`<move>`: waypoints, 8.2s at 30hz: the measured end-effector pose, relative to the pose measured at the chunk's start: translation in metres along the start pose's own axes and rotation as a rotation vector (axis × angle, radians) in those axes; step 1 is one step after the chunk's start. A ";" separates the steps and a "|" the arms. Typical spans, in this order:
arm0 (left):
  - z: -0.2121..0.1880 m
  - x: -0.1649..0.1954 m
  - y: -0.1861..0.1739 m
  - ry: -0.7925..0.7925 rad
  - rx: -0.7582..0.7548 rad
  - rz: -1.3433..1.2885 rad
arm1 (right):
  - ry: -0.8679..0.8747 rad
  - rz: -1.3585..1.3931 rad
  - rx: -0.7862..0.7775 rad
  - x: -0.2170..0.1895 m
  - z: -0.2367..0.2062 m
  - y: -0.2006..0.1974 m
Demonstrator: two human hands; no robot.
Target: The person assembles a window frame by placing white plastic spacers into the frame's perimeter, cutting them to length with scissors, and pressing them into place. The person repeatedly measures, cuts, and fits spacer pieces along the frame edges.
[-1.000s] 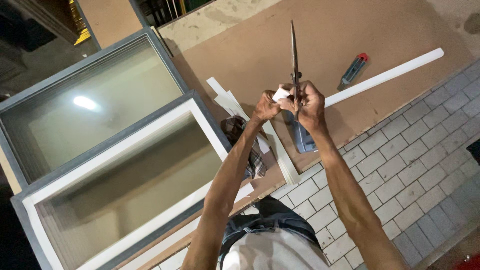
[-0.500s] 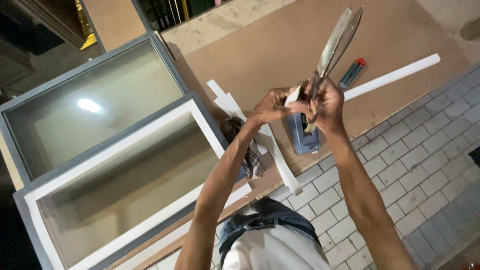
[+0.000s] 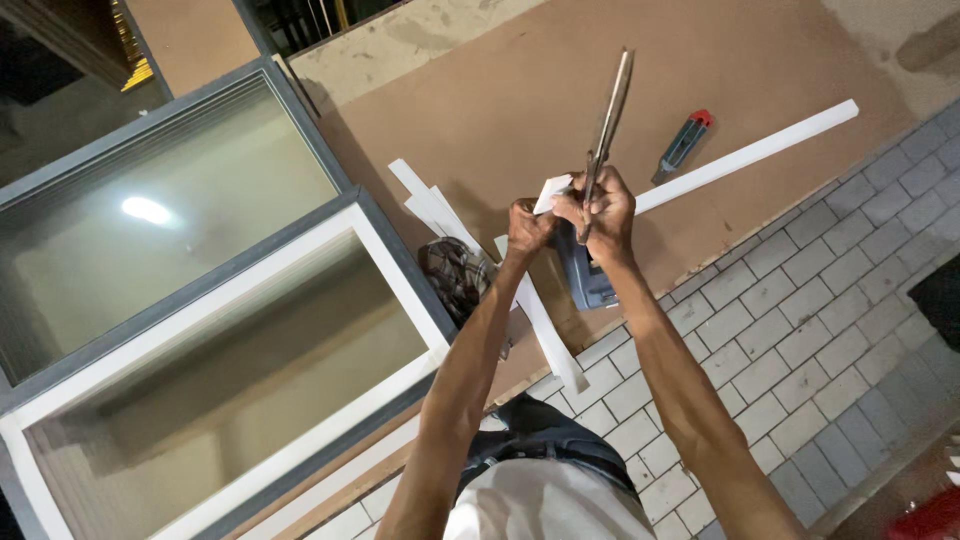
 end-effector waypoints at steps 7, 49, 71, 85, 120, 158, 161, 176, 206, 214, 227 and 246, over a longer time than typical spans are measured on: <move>-0.012 -0.036 0.048 -0.905 -0.820 -0.712 | 0.062 0.169 -0.012 0.003 0.016 -0.003; -0.061 0.094 -0.153 -0.995 -0.924 -1.066 | 0.326 0.132 -0.209 -0.075 -0.157 0.013; -0.103 0.153 -0.092 -0.462 -0.883 -0.755 | 0.770 -0.856 -0.195 -0.112 -0.307 -0.125; -0.094 0.190 -0.086 -0.369 -0.965 -0.681 | 0.714 -0.841 -0.090 -0.108 -0.328 -0.148; -0.201 0.275 -0.028 -0.048 -1.654 -0.626 | 0.657 -0.189 0.438 -0.063 -0.499 -0.144; -0.142 0.053 -0.010 -1.318 -0.434 -1.015 | 0.554 -0.287 0.368 0.013 -0.213 -0.195; -0.122 -0.013 -0.023 -1.473 -0.207 -0.819 | 0.593 -0.337 0.393 0.041 -0.152 -0.196; -0.114 -0.014 -0.061 -0.875 -0.383 -0.119 | 0.443 -0.756 0.292 0.054 -0.093 -0.160; -0.195 0.048 -0.336 -0.921 -0.611 0.101 | 0.279 -0.537 -0.614 -0.004 -0.208 0.079; -0.149 0.038 -0.420 -0.506 -0.519 0.262 | 0.239 -0.693 -0.383 -0.020 -0.233 0.080; -0.116 -0.103 -0.560 -0.391 -0.341 0.623 | 0.222 -0.369 -0.372 -0.005 -0.124 0.170; -0.033 -0.438 -0.699 -1.081 -0.196 0.959 | 0.446 -0.941 -0.460 0.183 0.081 0.424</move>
Point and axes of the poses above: each hand's wrist, its own z-axis towards the middle knuckle, its own y-axis out of the palm, x = y × z, the point moved 7 cm from there along z, towards the middle knuckle, and after that the axes turned 7 degrees about z, right-handed, at the moved point
